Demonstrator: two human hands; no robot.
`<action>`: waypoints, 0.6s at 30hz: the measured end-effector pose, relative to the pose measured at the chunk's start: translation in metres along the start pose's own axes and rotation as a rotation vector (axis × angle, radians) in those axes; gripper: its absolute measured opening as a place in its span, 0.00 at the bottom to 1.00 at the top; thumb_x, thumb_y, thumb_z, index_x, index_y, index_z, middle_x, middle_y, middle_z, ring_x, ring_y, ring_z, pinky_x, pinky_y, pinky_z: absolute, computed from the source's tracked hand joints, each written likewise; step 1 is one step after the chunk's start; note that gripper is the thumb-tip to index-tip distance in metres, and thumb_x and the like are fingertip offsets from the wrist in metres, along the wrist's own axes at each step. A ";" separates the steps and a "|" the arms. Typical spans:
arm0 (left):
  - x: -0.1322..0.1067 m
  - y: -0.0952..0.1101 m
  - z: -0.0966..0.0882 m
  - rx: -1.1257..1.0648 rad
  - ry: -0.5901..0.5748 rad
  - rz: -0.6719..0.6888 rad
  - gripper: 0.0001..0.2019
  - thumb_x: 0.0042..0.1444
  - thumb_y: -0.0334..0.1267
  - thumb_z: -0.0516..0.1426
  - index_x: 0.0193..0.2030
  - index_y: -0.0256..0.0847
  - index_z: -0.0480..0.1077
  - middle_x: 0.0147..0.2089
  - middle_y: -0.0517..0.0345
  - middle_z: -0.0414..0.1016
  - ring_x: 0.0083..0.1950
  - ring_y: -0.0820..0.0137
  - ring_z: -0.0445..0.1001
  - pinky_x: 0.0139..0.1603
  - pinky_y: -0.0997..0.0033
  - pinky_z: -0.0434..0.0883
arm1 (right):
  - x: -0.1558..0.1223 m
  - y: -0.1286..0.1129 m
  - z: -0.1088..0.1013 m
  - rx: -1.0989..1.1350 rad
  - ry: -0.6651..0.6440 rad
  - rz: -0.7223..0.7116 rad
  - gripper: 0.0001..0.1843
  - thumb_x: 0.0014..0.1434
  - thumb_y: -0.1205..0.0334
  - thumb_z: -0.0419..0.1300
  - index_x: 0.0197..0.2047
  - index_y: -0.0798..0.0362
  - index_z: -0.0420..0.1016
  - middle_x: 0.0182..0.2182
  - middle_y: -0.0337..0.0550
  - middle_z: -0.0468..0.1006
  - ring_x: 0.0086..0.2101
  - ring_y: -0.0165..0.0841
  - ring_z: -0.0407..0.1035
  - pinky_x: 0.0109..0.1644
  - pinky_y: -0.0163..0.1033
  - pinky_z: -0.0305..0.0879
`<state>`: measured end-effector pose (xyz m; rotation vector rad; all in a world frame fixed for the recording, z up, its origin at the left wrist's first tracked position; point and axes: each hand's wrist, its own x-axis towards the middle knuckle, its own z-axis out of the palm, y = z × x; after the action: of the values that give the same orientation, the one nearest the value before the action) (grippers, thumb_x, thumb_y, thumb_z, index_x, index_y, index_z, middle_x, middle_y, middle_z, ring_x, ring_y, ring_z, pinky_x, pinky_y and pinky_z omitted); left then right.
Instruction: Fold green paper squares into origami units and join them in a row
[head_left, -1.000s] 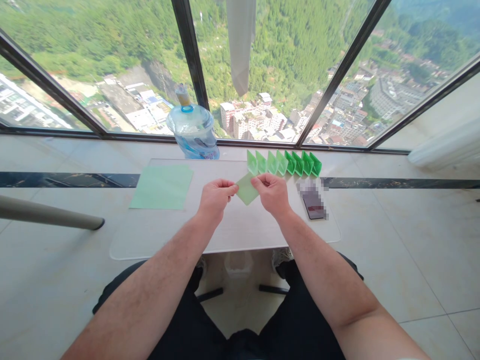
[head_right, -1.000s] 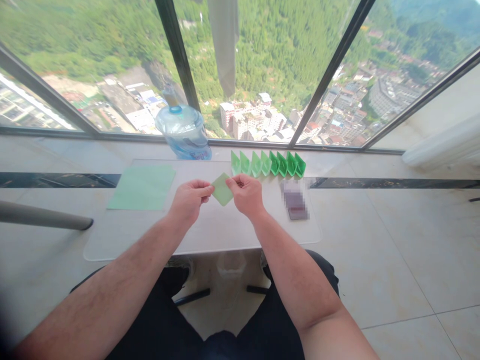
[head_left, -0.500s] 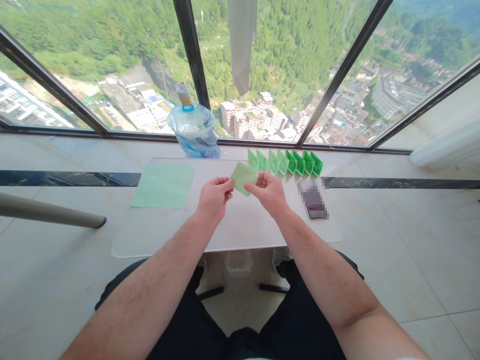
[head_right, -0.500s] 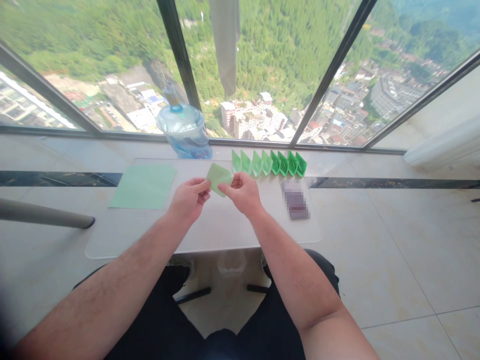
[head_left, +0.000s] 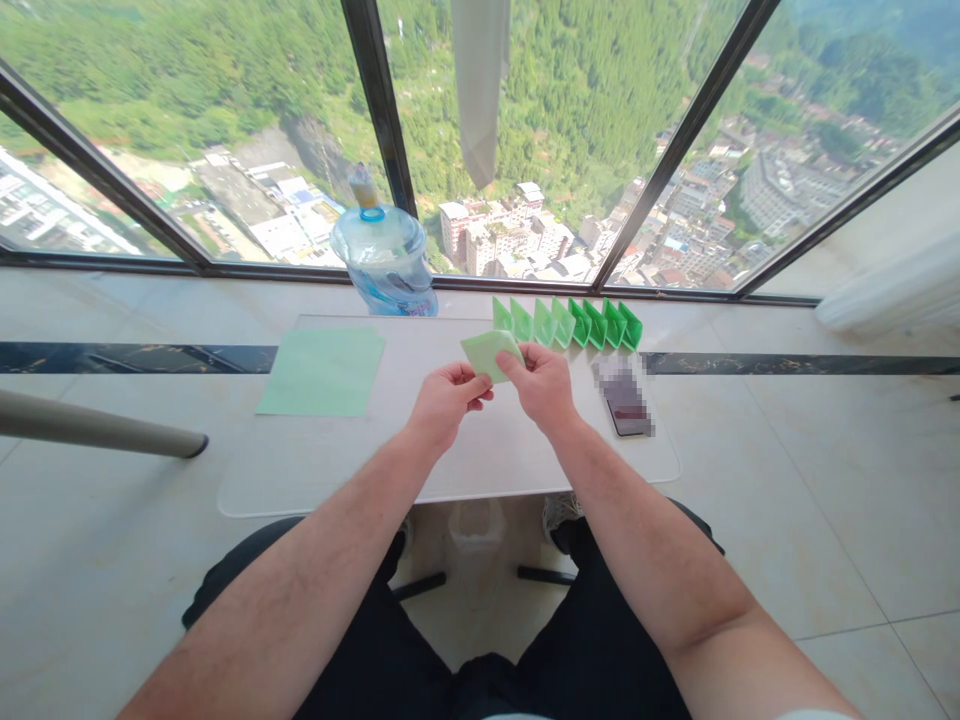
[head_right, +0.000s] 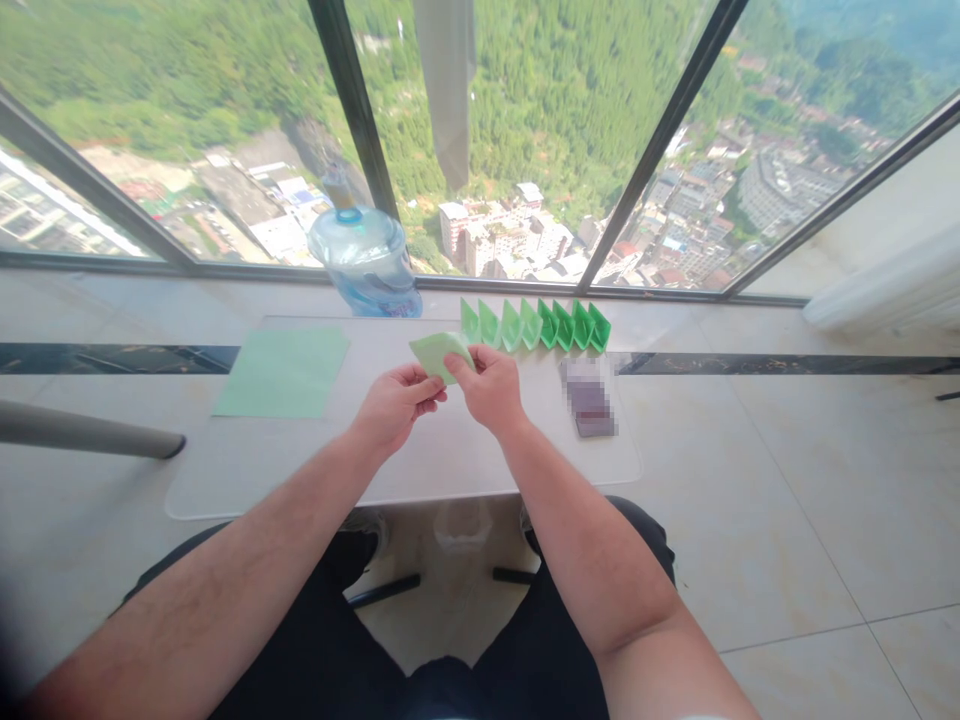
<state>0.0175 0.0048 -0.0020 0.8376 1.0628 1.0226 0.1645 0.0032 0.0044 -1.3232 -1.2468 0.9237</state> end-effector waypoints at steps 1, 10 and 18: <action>0.000 0.000 0.000 0.017 -0.011 -0.001 0.15 0.39 0.40 0.70 0.30 0.36 0.73 0.26 0.58 0.73 0.29 0.74 0.71 0.29 0.74 0.63 | 0.000 0.000 -0.001 0.000 0.008 -0.002 0.19 0.53 0.44 0.65 0.26 0.52 0.73 0.20 0.33 0.65 0.23 0.27 0.57 0.27 0.35 0.55; 0.001 -0.003 -0.002 -0.082 -0.038 -0.035 0.13 0.36 0.37 0.71 0.27 0.37 0.73 0.28 0.61 0.71 0.31 0.75 0.68 0.30 0.74 0.63 | -0.001 -0.008 -0.002 0.151 -0.018 0.010 0.15 0.48 0.49 0.69 0.29 0.52 0.75 0.23 0.35 0.70 0.26 0.28 0.61 0.30 0.36 0.59; -0.002 -0.006 0.003 0.003 -0.058 0.034 0.11 0.37 0.37 0.69 0.22 0.38 0.72 0.24 0.62 0.70 0.27 0.77 0.64 0.30 0.73 0.61 | -0.002 -0.012 -0.005 0.029 0.022 0.018 0.15 0.51 0.53 0.66 0.23 0.52 0.68 0.19 0.31 0.61 0.24 0.25 0.54 0.27 0.34 0.51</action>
<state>0.0216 0.0012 -0.0062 0.8858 1.0037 1.0197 0.1666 -0.0004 0.0171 -1.3210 -1.2018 0.9341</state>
